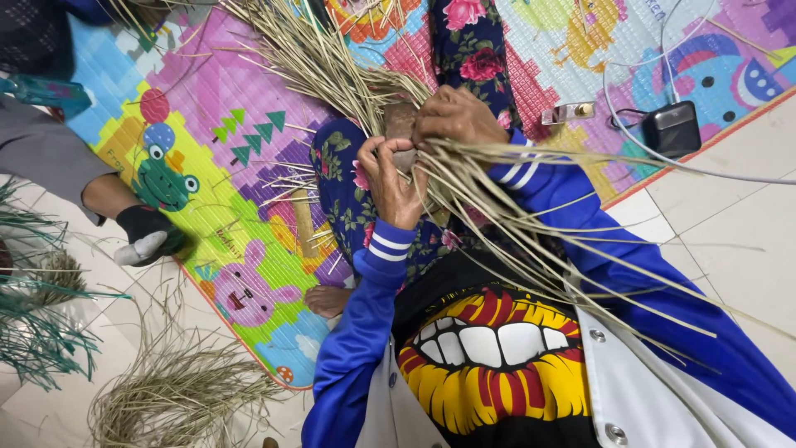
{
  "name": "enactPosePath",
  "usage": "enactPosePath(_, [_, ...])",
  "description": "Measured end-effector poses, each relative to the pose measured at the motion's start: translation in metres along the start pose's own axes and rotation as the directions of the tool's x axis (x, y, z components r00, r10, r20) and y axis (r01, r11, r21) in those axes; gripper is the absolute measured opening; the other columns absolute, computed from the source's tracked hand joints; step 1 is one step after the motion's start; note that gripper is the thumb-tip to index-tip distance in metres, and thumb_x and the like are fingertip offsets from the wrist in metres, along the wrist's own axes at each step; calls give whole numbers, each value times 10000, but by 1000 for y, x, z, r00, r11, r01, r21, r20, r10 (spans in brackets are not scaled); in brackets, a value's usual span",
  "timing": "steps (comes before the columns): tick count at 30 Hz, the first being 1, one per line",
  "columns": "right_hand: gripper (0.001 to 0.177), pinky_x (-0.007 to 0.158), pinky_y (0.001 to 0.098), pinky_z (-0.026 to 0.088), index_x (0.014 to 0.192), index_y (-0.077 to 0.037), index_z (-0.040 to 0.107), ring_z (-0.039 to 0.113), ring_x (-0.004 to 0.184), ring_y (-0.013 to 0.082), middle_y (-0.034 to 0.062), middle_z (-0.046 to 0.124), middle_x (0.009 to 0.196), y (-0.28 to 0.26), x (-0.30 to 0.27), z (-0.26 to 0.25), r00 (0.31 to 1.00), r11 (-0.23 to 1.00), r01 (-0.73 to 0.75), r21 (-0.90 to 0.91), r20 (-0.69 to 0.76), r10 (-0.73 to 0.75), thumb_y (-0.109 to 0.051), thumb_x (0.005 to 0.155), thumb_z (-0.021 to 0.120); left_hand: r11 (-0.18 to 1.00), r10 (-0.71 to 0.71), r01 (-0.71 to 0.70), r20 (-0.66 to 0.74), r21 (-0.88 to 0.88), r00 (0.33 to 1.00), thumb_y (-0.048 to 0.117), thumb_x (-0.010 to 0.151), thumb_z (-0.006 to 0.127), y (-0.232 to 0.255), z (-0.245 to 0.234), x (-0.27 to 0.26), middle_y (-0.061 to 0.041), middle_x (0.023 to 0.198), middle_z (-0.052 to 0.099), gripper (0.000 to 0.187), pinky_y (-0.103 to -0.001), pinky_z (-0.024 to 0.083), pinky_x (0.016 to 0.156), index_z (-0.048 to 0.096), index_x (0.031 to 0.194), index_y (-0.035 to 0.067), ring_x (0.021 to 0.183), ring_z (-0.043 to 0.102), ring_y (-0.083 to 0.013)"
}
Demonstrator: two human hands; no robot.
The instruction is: Weaving and braiding dried straw strands to create a craft item
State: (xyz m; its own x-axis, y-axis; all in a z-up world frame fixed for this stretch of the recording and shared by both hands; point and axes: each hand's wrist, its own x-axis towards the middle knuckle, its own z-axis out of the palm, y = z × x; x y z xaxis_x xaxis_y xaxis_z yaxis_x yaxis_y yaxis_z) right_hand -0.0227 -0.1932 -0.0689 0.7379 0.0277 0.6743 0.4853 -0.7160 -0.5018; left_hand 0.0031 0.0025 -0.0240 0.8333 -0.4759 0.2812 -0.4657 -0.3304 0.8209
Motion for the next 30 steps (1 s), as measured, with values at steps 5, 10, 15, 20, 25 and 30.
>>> enactPosePath(5, [281,901,492,421,993,-41,743,554,912,340,145,678,962,-39,25,-55,909,738,-396,545,347,231,-294,1038,628,999,-10,10,7,-32,1000,123,777,697,0,0,2,-144,1207,411,287,-544,387,1079,570,1033,150,1216,485,-436])
enactPosePath(10, [328,848,439,432,973,-135,747,572,958,334,80,654,1014,4,-16,-6,975,936,-175,307,189,120,-446,1022,655,1000,-2,2,10,-27,1000,144,794,699,2,-1,2,-130,1216,406,282,-536,380,1089,569,1044,162,1215,482,-430])
enactPosePath(15, [370,858,372,465,910,-163,756,590,927,258,13,661,974,-3,-1,-10,982,939,-174,297,122,143,-499,1028,656,999,30,-30,7,21,1000,118,784,703,2,-1,2,-131,1225,413,302,-538,387,1081,569,1053,153,1226,484,-431])
enactPosePath(20, [198,801,454,492,948,-102,766,597,899,327,92,648,973,2,-17,-7,951,917,-293,271,184,249,-299,949,787,976,85,-90,35,196,996,81,640,737,-1,0,-3,-148,1289,411,446,-551,409,1065,636,1062,185,1224,492,-461])
enactPosePath(25, [257,816,427,502,951,-122,743,598,912,322,78,638,1015,-40,4,-47,972,952,-187,244,188,142,-371,1003,709,975,75,-70,-17,209,997,120,657,740,10,0,-1,-140,1298,432,344,-519,437,1053,665,978,219,1199,524,-441])
enactPosePath(30, [257,824,471,503,982,-85,741,587,917,380,136,629,1040,-40,-12,-48,973,968,-140,210,208,96,-340,956,739,985,34,-25,-52,170,998,148,694,749,5,6,-3,-110,1321,429,282,-515,422,1070,663,940,255,1208,525,-441])
